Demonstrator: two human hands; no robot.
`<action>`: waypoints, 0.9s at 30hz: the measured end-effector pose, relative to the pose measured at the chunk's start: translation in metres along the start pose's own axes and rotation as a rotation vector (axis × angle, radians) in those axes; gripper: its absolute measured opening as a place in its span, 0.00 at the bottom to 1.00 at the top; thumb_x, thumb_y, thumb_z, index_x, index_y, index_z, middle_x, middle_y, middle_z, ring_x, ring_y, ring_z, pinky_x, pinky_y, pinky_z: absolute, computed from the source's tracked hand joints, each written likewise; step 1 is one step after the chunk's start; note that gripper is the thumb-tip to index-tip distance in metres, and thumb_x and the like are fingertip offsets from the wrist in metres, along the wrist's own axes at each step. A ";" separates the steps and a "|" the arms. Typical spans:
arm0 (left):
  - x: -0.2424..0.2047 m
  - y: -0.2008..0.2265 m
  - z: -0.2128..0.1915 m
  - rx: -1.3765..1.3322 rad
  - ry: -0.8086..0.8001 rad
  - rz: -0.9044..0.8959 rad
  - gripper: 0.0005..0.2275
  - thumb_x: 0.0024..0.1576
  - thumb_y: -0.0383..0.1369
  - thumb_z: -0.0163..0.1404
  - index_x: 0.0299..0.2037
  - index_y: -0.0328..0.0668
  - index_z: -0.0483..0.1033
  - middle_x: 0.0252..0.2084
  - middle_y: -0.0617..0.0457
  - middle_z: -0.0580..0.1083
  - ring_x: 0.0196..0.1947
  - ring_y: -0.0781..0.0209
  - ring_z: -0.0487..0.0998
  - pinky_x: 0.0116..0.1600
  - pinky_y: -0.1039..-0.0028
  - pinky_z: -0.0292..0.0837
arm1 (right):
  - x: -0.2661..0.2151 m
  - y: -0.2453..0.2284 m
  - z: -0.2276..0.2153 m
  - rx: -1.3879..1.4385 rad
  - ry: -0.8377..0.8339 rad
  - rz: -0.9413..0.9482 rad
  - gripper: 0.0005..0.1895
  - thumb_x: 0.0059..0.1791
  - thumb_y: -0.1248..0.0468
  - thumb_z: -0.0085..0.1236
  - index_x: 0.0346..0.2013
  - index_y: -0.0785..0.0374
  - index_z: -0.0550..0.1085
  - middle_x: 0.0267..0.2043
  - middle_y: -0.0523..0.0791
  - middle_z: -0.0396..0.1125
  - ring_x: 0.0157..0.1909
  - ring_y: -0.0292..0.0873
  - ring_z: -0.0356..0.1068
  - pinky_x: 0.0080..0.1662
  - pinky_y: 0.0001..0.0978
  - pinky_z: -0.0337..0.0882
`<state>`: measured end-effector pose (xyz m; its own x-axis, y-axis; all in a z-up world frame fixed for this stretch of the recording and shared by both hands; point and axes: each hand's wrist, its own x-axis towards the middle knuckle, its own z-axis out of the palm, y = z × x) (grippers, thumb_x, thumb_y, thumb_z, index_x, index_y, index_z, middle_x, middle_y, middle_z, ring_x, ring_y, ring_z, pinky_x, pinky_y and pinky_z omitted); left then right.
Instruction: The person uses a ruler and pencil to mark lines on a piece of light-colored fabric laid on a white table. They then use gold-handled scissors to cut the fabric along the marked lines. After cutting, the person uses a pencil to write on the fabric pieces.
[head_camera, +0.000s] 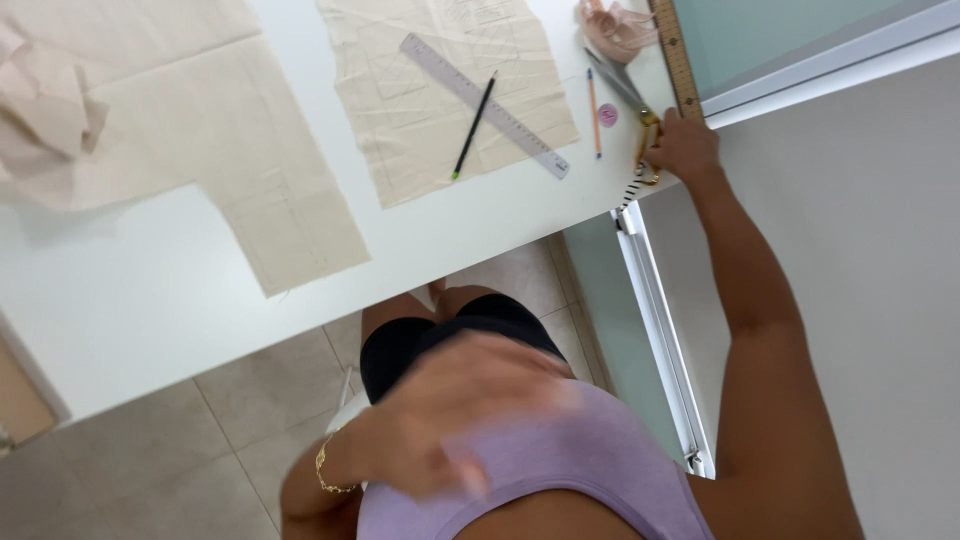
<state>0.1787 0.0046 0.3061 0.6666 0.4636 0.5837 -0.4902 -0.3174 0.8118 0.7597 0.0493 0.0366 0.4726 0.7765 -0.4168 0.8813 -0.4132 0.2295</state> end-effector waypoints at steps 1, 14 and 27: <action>0.016 0.017 0.003 0.013 0.013 -0.010 0.27 0.79 0.55 0.32 0.67 0.40 0.72 0.66 0.49 0.76 0.66 0.43 0.84 0.72 0.54 0.83 | -0.007 0.006 -0.003 -0.001 -0.003 -0.020 0.26 0.45 0.49 0.59 0.52 0.60 0.68 0.47 0.54 0.75 0.51 0.62 0.76 0.44 0.57 0.75; 0.261 0.113 0.034 0.334 -1.005 -0.813 0.13 0.65 0.27 0.51 0.59 0.36 0.74 0.52 0.41 0.73 0.53 0.48 0.77 0.52 0.55 0.80 | -0.219 0.039 0.046 1.075 -0.158 -0.010 0.29 0.56 0.65 0.48 0.73 0.64 0.63 0.62 0.50 0.67 0.51 0.50 0.74 0.58 0.46 0.71; 0.167 -0.560 0.019 1.131 -0.056 -0.620 0.15 0.59 0.36 0.66 0.50 0.43 0.75 0.53 0.46 0.72 0.53 0.46 0.72 0.54 0.61 0.75 | -0.387 -0.076 0.120 1.688 0.201 0.407 0.23 0.54 0.65 0.62 0.65 0.60 0.74 0.46 0.42 0.68 0.34 0.36 0.67 0.40 0.29 0.74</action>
<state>0.5755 0.2445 -0.0506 0.6465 0.7582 0.0844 0.6344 -0.5958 0.4925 0.5104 -0.2769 0.0750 0.7533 0.4939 -0.4343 -0.1824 -0.4776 -0.8595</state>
